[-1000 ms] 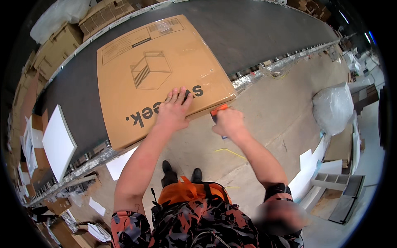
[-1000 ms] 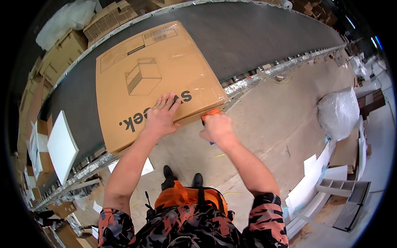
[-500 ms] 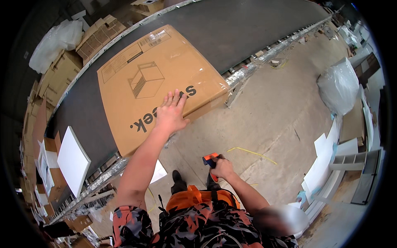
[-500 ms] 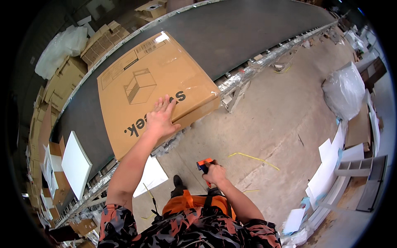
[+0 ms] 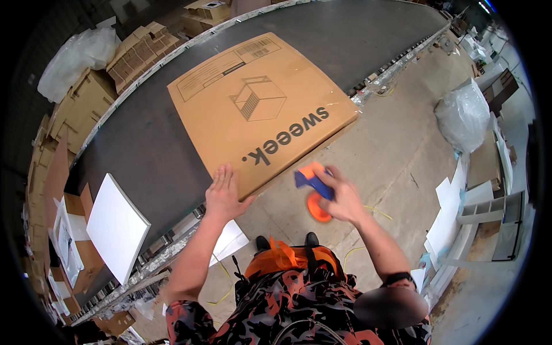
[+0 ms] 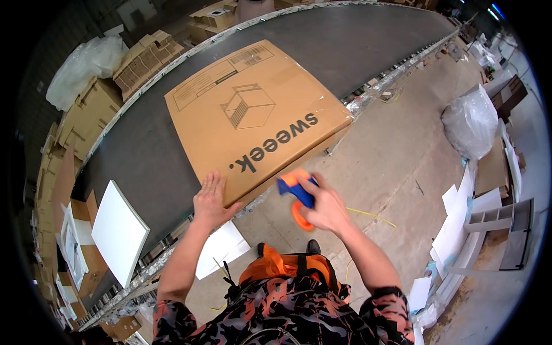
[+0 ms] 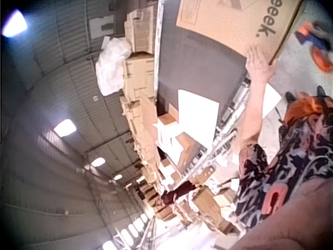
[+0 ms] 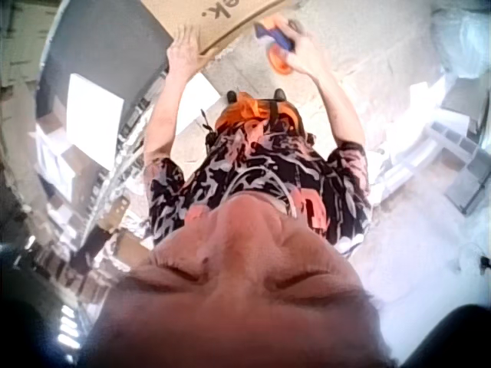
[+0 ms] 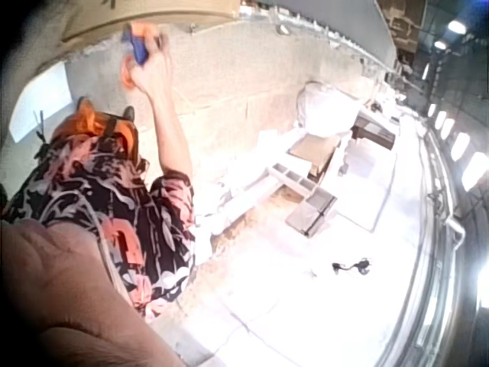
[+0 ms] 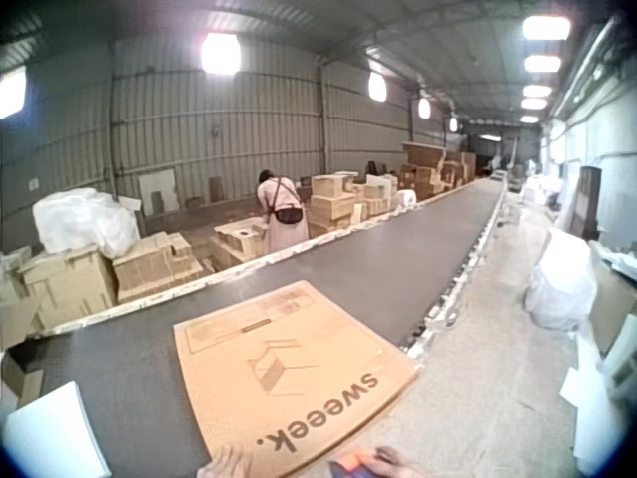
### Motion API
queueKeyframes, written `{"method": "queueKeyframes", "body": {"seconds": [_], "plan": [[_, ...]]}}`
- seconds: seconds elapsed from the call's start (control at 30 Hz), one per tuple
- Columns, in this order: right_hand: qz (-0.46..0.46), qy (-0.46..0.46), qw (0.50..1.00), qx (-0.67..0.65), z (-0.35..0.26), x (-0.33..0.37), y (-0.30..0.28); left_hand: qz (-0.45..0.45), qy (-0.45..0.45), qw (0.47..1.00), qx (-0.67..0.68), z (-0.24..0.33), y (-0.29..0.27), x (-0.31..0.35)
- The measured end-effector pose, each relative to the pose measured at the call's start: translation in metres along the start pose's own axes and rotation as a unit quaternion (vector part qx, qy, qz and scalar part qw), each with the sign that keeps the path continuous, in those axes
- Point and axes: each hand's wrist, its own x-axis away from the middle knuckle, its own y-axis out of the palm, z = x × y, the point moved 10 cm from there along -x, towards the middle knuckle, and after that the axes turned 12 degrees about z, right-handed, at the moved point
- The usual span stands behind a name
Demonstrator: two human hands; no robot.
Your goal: The person prepares a furniture item for shipping by placing protective foam sheets inside a cardboard box, folding the box closed, and securing it with tape using a tape dispenser.
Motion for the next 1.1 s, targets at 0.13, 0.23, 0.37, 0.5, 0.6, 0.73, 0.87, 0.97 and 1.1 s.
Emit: {"method": "queueKeyframes", "body": {"seconds": [0.13, 0.23, 0.37, 0.5, 0.6, 0.73, 0.87, 0.97, 1.1], "plan": [[-0.033, -0.112, 0.981, 0.158, -0.126, -0.098, 0.022, 0.101, -0.003, 0.994, 0.043, -0.002, -0.011, -0.002], [-0.057, -0.114, 0.974, 0.187, -0.145, -0.141, 0.057, 0.104, -0.034, 0.99, 0.085, 0.0, -0.003, -0.009], [-0.229, -0.083, 0.941, 0.235, -0.108, -0.082, 0.104, 0.105, -0.047, 0.988, 0.098, -0.012, -0.002, -0.001], [-0.178, -0.069, 0.961, 0.2, -0.055, 0.014, 0.107, 0.156, 0.033, 0.98, 0.119, 0.011, -0.008, -0.002], [-0.233, -0.032, 0.946, 0.222, -0.06, 0.002, 0.134, 0.103, 0.023, 0.99, 0.093, 0.019, -0.006, -0.01], [-0.337, -0.119, 0.859, 0.367, -0.043, 0.013, 0.16, 0.068, -0.017, 0.994, 0.079, 0.012, 0.003, -0.012], [-0.327, -0.161, 0.883, 0.295, 0.038, 0.048, 0.198, 0.04, -0.003, 0.999, 0.033, 0.02, -0.005, -0.017], [-0.294, 0.167, 0.937, 0.092, 0.151, 0.047, 0.135, -0.013, -0.043, 0.999, 0.016, 0.03, -0.009, -0.026], [0.037, 0.341, 0.811, -0.474, 0.277, 0.025, 0.015, -0.094, -0.042, 0.995, -0.009, 0.083, 0.006, -0.076]]}}
